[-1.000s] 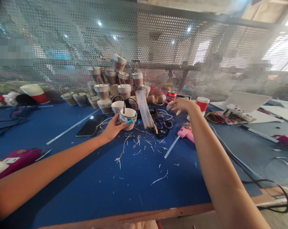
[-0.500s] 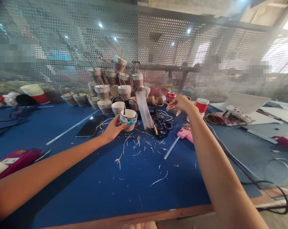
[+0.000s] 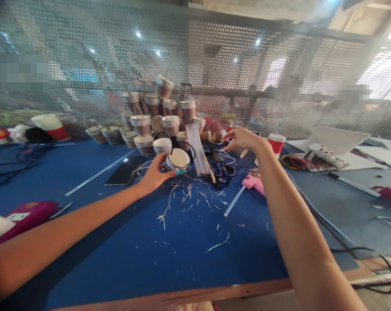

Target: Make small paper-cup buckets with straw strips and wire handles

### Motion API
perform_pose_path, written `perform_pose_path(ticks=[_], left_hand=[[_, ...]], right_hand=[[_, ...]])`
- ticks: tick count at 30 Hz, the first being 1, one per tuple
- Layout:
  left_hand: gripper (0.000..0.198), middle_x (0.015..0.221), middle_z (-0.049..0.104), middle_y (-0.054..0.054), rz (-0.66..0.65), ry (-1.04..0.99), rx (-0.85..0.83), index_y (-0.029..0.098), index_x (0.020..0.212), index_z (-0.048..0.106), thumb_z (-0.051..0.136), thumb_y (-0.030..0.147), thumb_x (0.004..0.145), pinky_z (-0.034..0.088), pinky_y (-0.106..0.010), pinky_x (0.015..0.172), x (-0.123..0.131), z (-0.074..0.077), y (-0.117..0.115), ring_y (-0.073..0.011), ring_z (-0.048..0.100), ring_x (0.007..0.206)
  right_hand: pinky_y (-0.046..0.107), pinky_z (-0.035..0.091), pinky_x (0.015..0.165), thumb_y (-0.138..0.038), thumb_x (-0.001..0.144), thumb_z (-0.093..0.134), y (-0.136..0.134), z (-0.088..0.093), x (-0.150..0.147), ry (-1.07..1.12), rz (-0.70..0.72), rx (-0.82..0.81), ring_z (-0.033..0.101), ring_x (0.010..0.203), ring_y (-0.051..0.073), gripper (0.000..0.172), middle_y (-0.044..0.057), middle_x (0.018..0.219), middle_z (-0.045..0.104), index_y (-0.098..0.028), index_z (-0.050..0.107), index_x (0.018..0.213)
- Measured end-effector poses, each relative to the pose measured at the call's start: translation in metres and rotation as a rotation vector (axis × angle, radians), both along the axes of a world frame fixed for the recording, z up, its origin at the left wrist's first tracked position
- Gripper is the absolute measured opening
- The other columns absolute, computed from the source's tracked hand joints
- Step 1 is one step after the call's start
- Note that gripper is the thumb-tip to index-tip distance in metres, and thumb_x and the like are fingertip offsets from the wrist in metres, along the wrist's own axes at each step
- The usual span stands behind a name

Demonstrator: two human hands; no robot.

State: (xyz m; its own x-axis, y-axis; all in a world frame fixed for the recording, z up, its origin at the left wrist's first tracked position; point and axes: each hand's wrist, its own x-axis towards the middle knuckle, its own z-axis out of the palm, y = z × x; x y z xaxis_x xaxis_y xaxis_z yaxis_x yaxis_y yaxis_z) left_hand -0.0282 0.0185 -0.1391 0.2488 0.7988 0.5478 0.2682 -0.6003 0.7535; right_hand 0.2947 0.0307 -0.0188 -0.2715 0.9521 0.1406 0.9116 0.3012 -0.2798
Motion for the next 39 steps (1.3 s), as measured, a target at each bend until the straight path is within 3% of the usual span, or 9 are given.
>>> perform_pose_path(ticks=[5, 10, 16, 26, 34, 37, 39], left_hand=[[0.065, 0.113, 0.052, -0.01, -0.009, 0.014, -0.011, 0.021, 0.117, 0.053, 0.079, 0.039, 0.06, 0.043, -0.047, 0.091, 0.001, 0.0, -0.001, -0.0273, 0.051, 0.106], [0.063, 0.113, 0.052, -0.01, -0.026, 0.01, -0.033, 0.021, 0.116, 0.053, 0.078, 0.038, 0.06, 0.046, -0.044, 0.086, 0.002, -0.001, -0.001, -0.0264, 0.053, 0.103], [0.063, 0.113, 0.053, -0.01, -0.02, 0.027, -0.038, 0.021, 0.115, 0.054, 0.078, 0.037, 0.059, 0.048, -0.043, 0.082, 0.002, 0.0, -0.002, -0.0269, 0.053, 0.102], [0.064, 0.115, 0.053, -0.01, -0.037, 0.015, -0.058, 0.02, 0.115, 0.053, 0.079, 0.033, 0.058, 0.047, -0.044, 0.084, 0.002, 0.0, -0.001, -0.0276, 0.053, 0.105], [0.063, 0.113, 0.054, -0.009, -0.028, 0.04, -0.07, 0.02, 0.114, 0.053, 0.078, 0.035, 0.059, 0.048, -0.044, 0.084, 0.003, 0.001, -0.003, -0.0275, 0.054, 0.105], [0.063, 0.112, 0.053, -0.009, -0.026, 0.053, -0.078, 0.019, 0.115, 0.052, 0.078, 0.034, 0.06, 0.048, -0.043, 0.085, 0.003, 0.002, -0.004, -0.0264, 0.054, 0.104], [0.062, 0.112, 0.053, -0.009, -0.024, 0.061, -0.074, 0.019, 0.115, 0.052, 0.078, 0.034, 0.06, 0.049, -0.043, 0.085, 0.002, 0.002, -0.004, -0.0262, 0.054, 0.104]], right_hand=[[0.027, 0.043, 0.061, -0.043, 0.058, 0.078, 0.002, 0.001, 0.003, -0.09, -0.116, 0.049, 0.06, 0.07, 0.019, 0.028, 0.004, 0.072, 0.068, -0.02, 0.067, 0.069], [0.023, 0.039, 0.05, -0.034, 0.054, 0.079, 0.007, -0.019, 0.001, -0.139, -0.131, -0.175, 0.055, 0.052, 0.012, 0.026, -0.002, 0.05, 0.058, -0.018, 0.059, 0.053], [0.022, 0.04, 0.045, -0.02, 0.053, 0.077, 0.015, -0.04, 0.005, -0.176, -0.189, -0.284, 0.054, 0.045, 0.012, 0.027, -0.002, 0.042, 0.056, -0.02, 0.054, 0.039], [0.029, 0.05, 0.058, -0.009, 0.057, 0.072, 0.009, -0.039, 0.019, -0.067, -0.218, -0.392, 0.064, 0.057, 0.019, 0.02, 0.003, 0.053, 0.067, -0.022, 0.064, 0.044], [0.035, 0.052, 0.063, 0.0, 0.058, 0.068, 0.007, -0.028, 0.024, -0.152, -0.406, -0.365, 0.066, 0.063, 0.024, 0.029, 0.008, 0.052, 0.065, -0.019, 0.058, 0.038], [0.029, 0.052, 0.059, -0.006, 0.058, 0.07, 0.01, -0.019, 0.03, -0.215, -0.388, -0.278, 0.067, 0.066, 0.023, 0.011, 0.005, 0.058, 0.067, -0.018, 0.07, 0.057], [0.025, 0.05, 0.056, -0.01, 0.058, 0.072, 0.01, -0.013, 0.033, -0.253, -0.324, -0.211, 0.067, 0.068, 0.022, 0.02, 0.003, 0.064, 0.069, -0.018, 0.075, 0.076]])
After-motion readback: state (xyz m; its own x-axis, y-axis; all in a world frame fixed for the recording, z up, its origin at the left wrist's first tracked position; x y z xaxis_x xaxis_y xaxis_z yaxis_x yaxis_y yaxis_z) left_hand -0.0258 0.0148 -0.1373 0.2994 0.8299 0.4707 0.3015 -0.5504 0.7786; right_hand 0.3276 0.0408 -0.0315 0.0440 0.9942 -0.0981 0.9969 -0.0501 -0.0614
